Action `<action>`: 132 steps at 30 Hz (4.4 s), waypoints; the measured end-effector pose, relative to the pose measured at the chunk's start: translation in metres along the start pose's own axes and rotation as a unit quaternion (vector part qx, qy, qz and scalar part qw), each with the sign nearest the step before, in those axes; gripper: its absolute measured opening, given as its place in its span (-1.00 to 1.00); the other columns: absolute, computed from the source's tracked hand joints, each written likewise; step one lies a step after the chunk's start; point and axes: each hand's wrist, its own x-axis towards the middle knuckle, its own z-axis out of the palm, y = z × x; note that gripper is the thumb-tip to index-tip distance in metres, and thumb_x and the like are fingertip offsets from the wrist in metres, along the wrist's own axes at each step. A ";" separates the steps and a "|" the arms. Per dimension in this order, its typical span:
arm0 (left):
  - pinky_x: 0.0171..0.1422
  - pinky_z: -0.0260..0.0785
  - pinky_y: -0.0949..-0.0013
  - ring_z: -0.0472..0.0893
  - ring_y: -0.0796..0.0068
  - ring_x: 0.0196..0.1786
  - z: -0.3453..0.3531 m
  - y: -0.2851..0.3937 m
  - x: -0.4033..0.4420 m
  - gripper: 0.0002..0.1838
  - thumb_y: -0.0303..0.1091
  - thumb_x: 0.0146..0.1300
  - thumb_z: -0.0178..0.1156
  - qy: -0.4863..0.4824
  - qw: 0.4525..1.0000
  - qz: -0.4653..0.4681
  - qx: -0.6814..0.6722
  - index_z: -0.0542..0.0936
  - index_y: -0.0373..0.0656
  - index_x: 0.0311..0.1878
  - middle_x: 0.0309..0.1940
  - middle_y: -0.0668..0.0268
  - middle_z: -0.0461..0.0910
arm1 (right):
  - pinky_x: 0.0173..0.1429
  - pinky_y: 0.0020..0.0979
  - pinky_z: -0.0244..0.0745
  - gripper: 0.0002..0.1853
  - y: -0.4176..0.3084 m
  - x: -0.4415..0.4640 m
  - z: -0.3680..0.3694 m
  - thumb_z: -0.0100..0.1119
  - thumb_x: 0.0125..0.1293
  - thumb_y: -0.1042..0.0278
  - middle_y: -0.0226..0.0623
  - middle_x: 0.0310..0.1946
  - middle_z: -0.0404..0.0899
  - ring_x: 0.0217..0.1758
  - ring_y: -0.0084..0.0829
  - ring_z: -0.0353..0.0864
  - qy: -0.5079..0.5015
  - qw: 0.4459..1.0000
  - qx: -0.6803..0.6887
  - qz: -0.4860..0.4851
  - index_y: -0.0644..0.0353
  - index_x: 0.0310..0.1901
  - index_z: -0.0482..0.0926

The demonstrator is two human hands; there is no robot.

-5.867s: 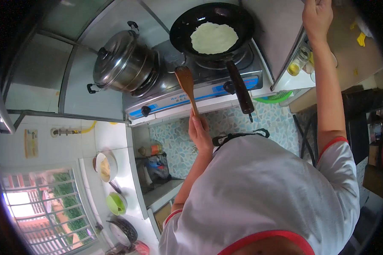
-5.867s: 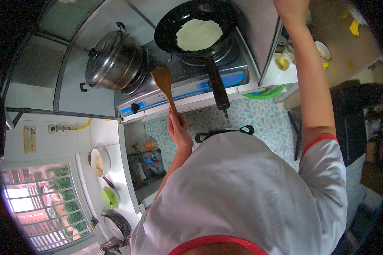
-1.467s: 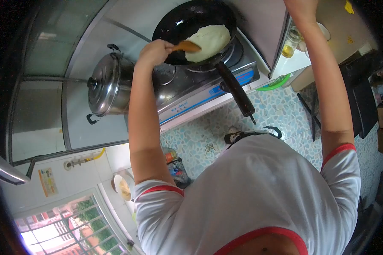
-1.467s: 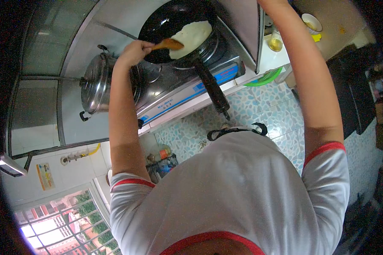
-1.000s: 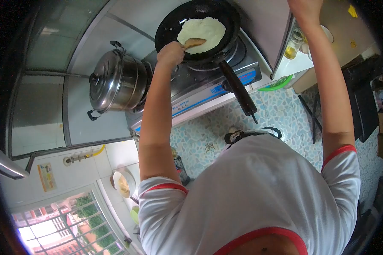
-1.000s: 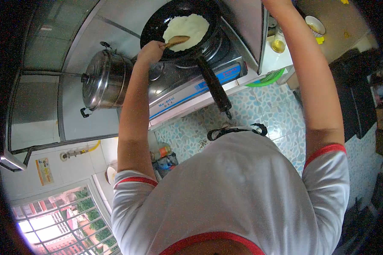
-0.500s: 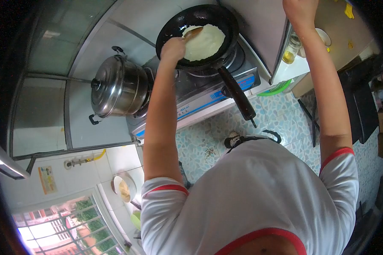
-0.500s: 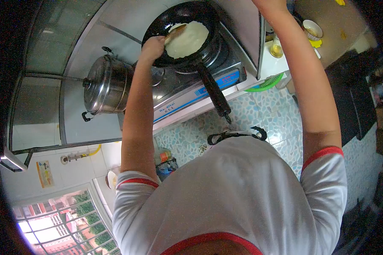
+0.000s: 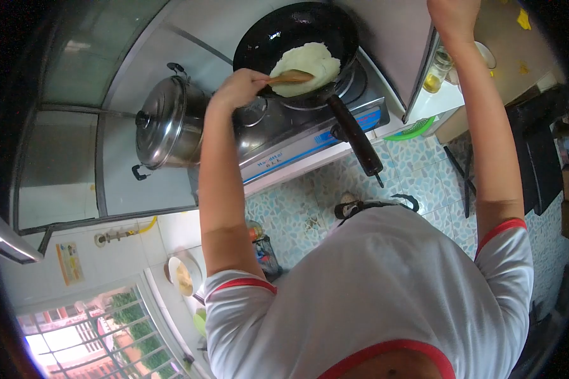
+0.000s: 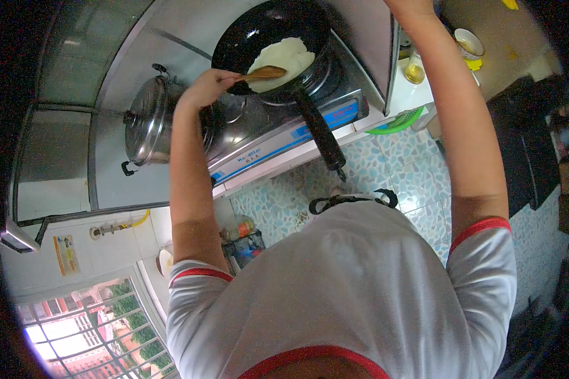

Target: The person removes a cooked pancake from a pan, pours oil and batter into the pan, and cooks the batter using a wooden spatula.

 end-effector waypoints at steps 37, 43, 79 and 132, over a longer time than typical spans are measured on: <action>-0.03 0.35 0.33 0.53 0.25 -0.11 -0.001 -0.014 0.010 -0.73 -0.30 0.11 0.06 0.054 0.980 -0.151 0.121 0.58 0.09 -0.10 -0.19 0.25 0.57 | 0.20 -0.42 0.16 -0.53 -0.005 0.003 0.003 -0.12 0.15 0.55 -0.05 0.03 0.39 0.12 -0.30 0.35 0.007 1.000 0.020 0.013 0.36 0.15 0.22; -0.02 0.34 0.32 0.54 0.26 -0.11 -0.001 -0.022 0.002 -0.75 -0.30 0.07 0.10 0.029 0.987 -0.138 0.074 0.60 0.03 -0.14 -0.20 0.25 0.58 | 0.21 -0.43 0.15 -0.51 0.006 0.001 0.006 -0.12 0.14 0.56 -0.08 0.05 0.37 0.15 -0.34 0.33 0.022 0.999 0.026 -0.016 0.35 0.17 0.20; -0.15 0.35 0.31 0.56 0.31 -0.27 0.001 -0.028 0.009 -0.72 -0.28 0.12 0.10 0.011 0.988 -0.089 0.128 0.56 -0.01 -0.07 -0.33 0.11 0.57 | 0.20 -0.42 0.16 -0.53 0.008 0.001 0.007 -0.09 0.16 0.52 -0.05 0.03 0.39 0.13 -0.30 0.34 0.025 0.999 0.034 -0.012 0.38 0.15 0.22; -0.05 0.35 0.29 0.54 0.20 -0.15 0.008 -0.018 -0.004 -0.76 -0.27 0.15 0.04 0.009 0.987 -0.109 0.114 0.59 0.06 -0.13 -0.21 0.16 0.56 | 0.22 -0.40 0.14 -0.52 0.011 -0.001 0.005 -0.09 0.14 0.53 -0.02 0.04 0.37 0.14 -0.26 0.32 0.024 1.000 0.008 0.002 0.40 0.15 0.20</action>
